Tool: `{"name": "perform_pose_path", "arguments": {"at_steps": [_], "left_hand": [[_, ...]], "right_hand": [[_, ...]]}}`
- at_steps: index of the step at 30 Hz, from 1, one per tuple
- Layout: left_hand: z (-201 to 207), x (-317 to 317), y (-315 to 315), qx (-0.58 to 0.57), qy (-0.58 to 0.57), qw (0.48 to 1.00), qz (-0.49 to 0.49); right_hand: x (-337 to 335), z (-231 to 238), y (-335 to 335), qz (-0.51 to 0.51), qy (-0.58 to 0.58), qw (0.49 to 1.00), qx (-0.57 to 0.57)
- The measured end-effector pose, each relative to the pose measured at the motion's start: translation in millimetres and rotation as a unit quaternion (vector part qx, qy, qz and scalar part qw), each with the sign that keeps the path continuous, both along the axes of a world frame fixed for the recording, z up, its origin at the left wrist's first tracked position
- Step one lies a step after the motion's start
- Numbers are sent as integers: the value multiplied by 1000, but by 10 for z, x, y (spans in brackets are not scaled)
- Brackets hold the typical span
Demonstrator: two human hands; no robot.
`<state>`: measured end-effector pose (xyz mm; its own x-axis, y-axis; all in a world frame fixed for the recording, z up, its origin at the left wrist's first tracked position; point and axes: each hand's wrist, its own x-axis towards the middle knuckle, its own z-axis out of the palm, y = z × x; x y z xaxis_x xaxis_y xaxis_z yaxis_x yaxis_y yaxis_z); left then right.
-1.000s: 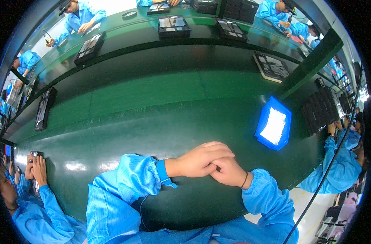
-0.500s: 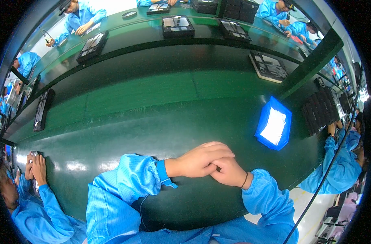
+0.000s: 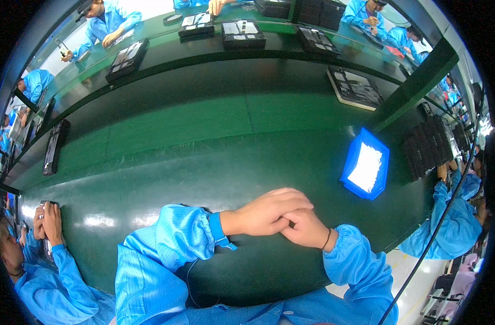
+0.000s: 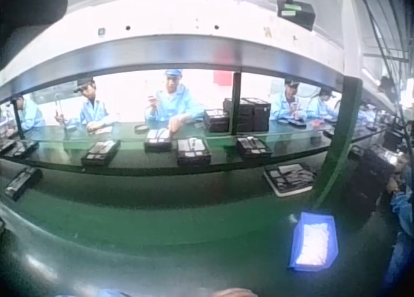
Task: The person takes tablet assemblies from a conveyor belt, attaches ribbon cables onto each tablet by hand, and places the tablets back onto the conveyor line.
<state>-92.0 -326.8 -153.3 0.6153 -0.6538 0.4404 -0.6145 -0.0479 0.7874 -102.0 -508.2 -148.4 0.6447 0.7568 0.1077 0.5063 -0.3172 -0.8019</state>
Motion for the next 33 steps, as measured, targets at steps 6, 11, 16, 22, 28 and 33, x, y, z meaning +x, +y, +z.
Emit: {"name": "perform_pose_path", "arguments": {"at_steps": [6, 11, 16, 22, 28, 33], "left_hand": [[6, 8, 15, 1, -2, 1000, 2], [-4, 27, 15, 1, -3, 1000, 0], [3, 22, 16, -3, -1, 1000, 3], [-16, 11, 17, -6, -7, 1000, 3], [2, 6, 32, 0, 1, 1000, 0], [-5, 6, 27, -1, 2, 1000, -1]], "right_hand": [[8, 30, 9, 0, -1, 1000, -6], [22, 1, 15, -1, -8, 1000, 2], [25, -29, 12, 2, -10, 1000, 5], [-1, -23, 26, -8, -13, 1000, 21], [9, -12, 16, 6, -19, 1000, 2], [13, 12, 21, 12, -40, 999, 0]]}}
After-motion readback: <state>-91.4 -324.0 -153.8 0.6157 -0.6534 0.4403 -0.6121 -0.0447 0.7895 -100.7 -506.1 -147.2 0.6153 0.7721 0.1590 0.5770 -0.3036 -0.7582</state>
